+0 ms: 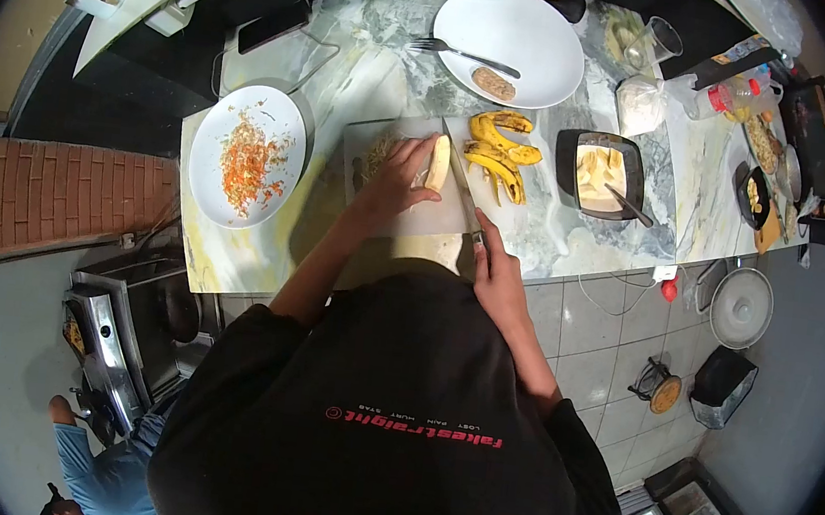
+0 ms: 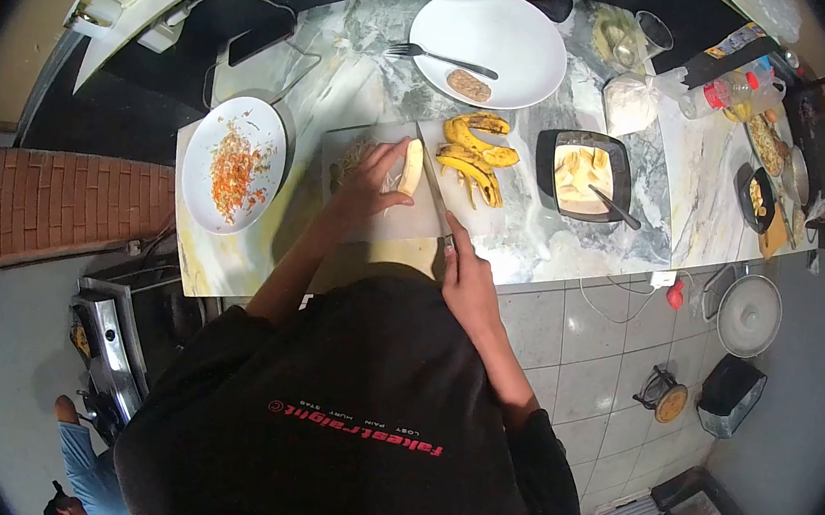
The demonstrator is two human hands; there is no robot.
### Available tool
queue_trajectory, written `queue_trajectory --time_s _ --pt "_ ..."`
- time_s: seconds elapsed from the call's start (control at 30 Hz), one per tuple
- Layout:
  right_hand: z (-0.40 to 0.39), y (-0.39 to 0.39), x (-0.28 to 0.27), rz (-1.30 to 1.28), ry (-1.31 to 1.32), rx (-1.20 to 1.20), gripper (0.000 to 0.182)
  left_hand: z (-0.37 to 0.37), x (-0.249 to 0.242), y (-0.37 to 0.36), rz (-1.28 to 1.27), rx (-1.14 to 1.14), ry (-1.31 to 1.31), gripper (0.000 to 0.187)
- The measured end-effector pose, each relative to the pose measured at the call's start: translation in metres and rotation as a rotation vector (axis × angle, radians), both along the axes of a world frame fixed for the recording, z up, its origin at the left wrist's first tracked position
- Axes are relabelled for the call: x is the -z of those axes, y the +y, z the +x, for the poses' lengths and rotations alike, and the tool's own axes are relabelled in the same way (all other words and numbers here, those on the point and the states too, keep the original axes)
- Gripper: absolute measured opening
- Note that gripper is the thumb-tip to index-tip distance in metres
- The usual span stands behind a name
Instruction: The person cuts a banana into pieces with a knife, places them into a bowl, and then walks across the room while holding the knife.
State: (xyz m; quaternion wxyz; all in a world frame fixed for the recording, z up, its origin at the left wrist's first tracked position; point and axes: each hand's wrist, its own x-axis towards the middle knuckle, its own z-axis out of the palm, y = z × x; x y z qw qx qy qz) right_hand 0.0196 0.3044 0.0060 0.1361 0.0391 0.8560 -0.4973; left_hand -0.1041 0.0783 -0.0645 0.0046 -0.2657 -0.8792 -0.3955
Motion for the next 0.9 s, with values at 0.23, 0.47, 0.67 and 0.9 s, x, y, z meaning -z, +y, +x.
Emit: queue_trajectory --time_s 0.23,0.47,0.67,0.9 --pt "-0.006 0.0 0.003 -0.034 0.016 -0.008 0.05 0.004 -0.005 0.013 0.058 0.022 -0.045 0.101" --pt "-0.017 -0.009 0.005 -0.003 0.062 -0.001 0.05 0.017 -0.006 0.029 0.239 -0.111 -0.192 0.099" --pt "-0.017 -0.008 0.006 0.0 0.085 -0.002 0.052 0.012 -0.007 0.024 0.113 -0.11 -0.087 0.099" --pt "-0.015 -0.008 0.005 0.073 0.115 -0.037 0.052 0.006 -0.009 0.023 0.169 -0.052 -0.017 0.101"
